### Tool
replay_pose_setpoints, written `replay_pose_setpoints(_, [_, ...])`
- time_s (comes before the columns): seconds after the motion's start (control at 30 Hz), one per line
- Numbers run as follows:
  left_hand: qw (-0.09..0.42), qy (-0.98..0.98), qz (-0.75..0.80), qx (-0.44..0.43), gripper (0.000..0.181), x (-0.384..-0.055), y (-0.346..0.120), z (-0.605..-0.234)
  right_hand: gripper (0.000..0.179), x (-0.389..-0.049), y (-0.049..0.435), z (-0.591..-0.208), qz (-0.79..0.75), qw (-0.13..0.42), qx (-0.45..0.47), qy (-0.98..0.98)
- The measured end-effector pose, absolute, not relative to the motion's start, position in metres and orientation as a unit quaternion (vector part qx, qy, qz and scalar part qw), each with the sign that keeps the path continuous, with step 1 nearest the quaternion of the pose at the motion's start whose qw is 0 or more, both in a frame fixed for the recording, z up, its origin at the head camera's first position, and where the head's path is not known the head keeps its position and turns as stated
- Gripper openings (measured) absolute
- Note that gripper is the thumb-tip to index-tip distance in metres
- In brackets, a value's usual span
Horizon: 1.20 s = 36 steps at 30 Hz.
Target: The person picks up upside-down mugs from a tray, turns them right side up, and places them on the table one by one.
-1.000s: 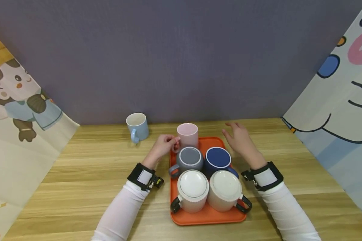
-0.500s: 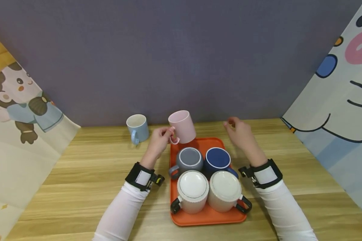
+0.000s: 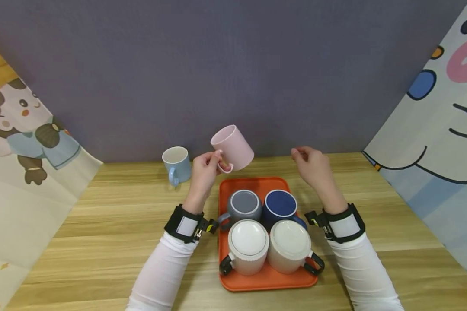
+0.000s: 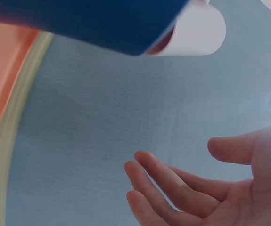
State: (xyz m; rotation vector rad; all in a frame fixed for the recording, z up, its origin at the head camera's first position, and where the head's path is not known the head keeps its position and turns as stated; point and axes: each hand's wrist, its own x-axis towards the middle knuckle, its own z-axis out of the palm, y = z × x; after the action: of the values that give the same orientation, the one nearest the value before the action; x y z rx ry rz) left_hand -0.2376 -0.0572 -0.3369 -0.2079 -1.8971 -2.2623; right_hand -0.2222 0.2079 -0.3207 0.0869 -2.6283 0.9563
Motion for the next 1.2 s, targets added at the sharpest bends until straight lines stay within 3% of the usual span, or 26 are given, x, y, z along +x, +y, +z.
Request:
replay_pose_setpoints(0.23, [0.103, -0.615, -0.778, -0.075, 0.027, -0.235, -0.054, -0.325, 0.052, -0.218, 0.203, -0.31, 0.35, 0.163, 0.028, -0.922])
replay_pose_setpoints(0.73, [0.136, -0.552, -0.818, -0.084, 0.027, -0.227, -0.044, -0.308, 0.056, -0.208, 0.182, -0.291, 0.355, 0.08, 0.055, -0.93])
replay_pose_setpoints(1.2, [0.131, -0.455, -0.878, -0.062, 0.032, -0.223, -0.027, -0.296, 0.047, -0.221, 0.154, -0.284, 0.48, -0.085, 0.155, -0.859])
